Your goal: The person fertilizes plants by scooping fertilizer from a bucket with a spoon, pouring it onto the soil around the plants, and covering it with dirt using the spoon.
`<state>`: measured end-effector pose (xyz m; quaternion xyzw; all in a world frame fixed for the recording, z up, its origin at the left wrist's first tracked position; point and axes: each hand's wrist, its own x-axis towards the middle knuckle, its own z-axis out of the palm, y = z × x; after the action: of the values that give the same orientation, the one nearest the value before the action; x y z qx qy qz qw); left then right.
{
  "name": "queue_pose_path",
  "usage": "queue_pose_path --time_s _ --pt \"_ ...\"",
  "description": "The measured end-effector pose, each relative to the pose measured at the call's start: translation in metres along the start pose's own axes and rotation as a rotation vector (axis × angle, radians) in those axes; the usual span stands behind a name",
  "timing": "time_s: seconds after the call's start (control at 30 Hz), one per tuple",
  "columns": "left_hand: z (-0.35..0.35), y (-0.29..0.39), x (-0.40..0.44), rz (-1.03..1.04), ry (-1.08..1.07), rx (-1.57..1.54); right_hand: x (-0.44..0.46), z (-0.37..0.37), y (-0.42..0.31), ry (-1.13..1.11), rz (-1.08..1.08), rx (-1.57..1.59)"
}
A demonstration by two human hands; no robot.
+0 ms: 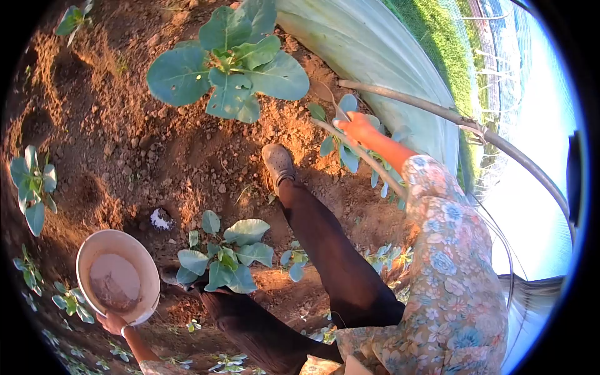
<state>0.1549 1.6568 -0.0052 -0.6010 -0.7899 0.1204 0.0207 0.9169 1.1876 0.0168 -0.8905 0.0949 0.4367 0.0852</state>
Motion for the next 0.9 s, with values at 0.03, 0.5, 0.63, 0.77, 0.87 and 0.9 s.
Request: queue_pose_path --time_s 0.03,0.5,0.63,0.77,0.87,0.9 --pt "0.003 -0.006 0.006 0.020 0.042 0.042 0.032 0.012 -0.001 0.082 -0.041 0.043" --pt "0.004 -0.008 0.018 -0.015 0.044 0.070 0.169 0.157 -0.034 0.346 -0.296 0.079" --pt "-0.008 0.005 0.005 -0.072 0.000 0.046 0.116 0.108 -0.018 0.197 -0.330 -0.070" --pt "-0.004 0.011 -0.003 -0.074 0.037 -0.004 0.152 0.097 -0.007 0.379 -0.020 0.253" --pt "-0.005 0.008 -0.008 -0.069 0.086 0.011 0.148 0.133 -0.026 0.280 -0.131 -0.009" --pt "-0.006 0.014 -0.009 -0.072 0.088 0.000 0.134 0.135 -0.033 0.219 -0.128 -0.062"
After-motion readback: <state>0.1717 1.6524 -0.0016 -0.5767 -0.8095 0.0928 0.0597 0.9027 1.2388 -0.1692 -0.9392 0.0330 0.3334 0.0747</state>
